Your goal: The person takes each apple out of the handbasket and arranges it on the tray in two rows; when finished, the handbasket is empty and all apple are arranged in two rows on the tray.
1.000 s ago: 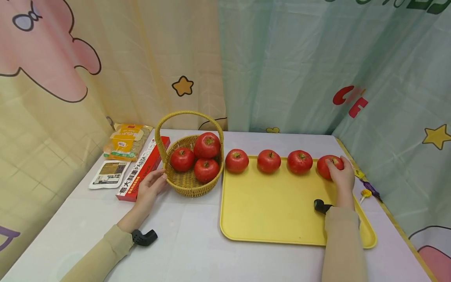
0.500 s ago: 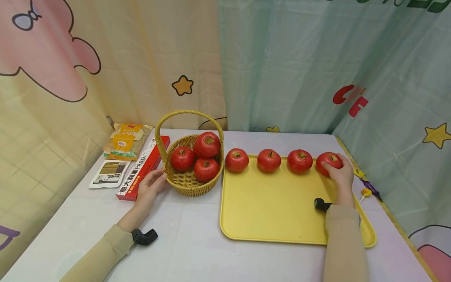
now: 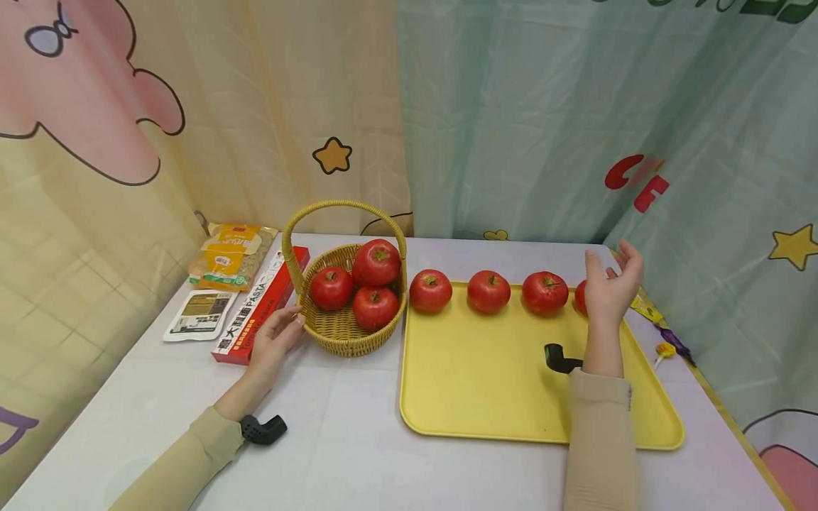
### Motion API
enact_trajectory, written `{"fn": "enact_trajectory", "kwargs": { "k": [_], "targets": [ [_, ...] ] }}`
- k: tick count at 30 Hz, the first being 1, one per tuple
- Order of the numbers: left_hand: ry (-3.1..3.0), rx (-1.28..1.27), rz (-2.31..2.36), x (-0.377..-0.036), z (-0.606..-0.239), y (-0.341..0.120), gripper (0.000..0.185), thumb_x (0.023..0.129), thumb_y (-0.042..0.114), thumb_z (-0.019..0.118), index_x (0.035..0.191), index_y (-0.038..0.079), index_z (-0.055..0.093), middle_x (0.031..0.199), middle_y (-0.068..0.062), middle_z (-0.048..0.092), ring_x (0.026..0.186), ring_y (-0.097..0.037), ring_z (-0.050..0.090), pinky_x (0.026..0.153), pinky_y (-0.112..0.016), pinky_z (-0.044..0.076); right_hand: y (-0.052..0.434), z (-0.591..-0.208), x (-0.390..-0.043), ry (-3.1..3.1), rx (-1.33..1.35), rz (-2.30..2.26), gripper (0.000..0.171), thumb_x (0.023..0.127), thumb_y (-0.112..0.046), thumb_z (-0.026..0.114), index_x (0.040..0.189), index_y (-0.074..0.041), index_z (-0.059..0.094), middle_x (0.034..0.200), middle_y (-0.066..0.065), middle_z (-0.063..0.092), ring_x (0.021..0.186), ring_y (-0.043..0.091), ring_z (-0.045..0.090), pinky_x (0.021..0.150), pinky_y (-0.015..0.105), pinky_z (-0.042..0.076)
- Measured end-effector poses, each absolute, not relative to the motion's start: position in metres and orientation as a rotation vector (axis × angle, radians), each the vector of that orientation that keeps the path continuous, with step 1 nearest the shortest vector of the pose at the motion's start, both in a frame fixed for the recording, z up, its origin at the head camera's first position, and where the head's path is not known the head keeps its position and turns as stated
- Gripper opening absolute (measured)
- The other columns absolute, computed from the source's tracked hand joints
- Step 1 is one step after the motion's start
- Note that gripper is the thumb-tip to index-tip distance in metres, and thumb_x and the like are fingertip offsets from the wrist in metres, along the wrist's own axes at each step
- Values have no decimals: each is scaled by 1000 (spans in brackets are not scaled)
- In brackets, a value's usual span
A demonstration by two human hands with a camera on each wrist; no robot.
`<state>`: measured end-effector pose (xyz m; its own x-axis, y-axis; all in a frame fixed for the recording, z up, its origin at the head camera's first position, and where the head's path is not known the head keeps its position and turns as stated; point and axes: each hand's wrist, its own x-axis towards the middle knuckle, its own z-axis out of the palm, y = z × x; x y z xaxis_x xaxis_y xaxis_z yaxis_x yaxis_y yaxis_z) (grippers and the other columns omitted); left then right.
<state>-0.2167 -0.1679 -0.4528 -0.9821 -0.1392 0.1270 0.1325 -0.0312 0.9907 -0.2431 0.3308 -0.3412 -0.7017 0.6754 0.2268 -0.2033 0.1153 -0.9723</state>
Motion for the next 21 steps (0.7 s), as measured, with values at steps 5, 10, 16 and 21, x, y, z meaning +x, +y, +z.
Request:
{"fn": "enact_trajectory", "kwargs": {
  "k": [5, 10, 16, 21],
  "targets": [
    [-2068, 13, -2175, -216, -452, -167, 43, 88, 14, 67, 126, 3, 50, 133, -7, 45, 127, -21, 42, 92, -18, 45, 271, -314, -238, -1592, -94, 1704, 44, 87, -14, 67, 126, -12, 48, 127, 0, 46, 123, 19, 41, 98, 25, 38],
    [-2074, 10, -2184, -215, -450, -167, 43, 88, 15, 67, 127, 3, 50, 133, -8, 45, 128, -21, 42, 92, -19, 45, 216, -305, -240, -1511, 213, 1787, 38, 87, -5, 65, 122, -7, 51, 123, 11, 49, 117, 27, 47, 93, 28, 43],
    [-2084, 13, -2180, -215, -449, -167, 44, 88, 16, 67, 128, 4, 50, 133, -8, 45, 127, -21, 42, 92, -19, 45, 160, -309, -245, -1566, 453, 1813, 36, 88, -4, 63, 122, -5, 51, 119, 12, 53, 110, 27, 53, 93, 31, 46],
    [-2074, 15, -2189, -216, -450, -168, 43, 88, 15, 66, 127, 4, 51, 133, -9, 46, 126, -21, 43, 92, -18, 45, 119, -317, -248, -1672, 634, 1795, 35, 89, 0, 61, 121, 6, 49, 118, 19, 54, 109, 29, 53, 92, 35, 47]
  ]
}}
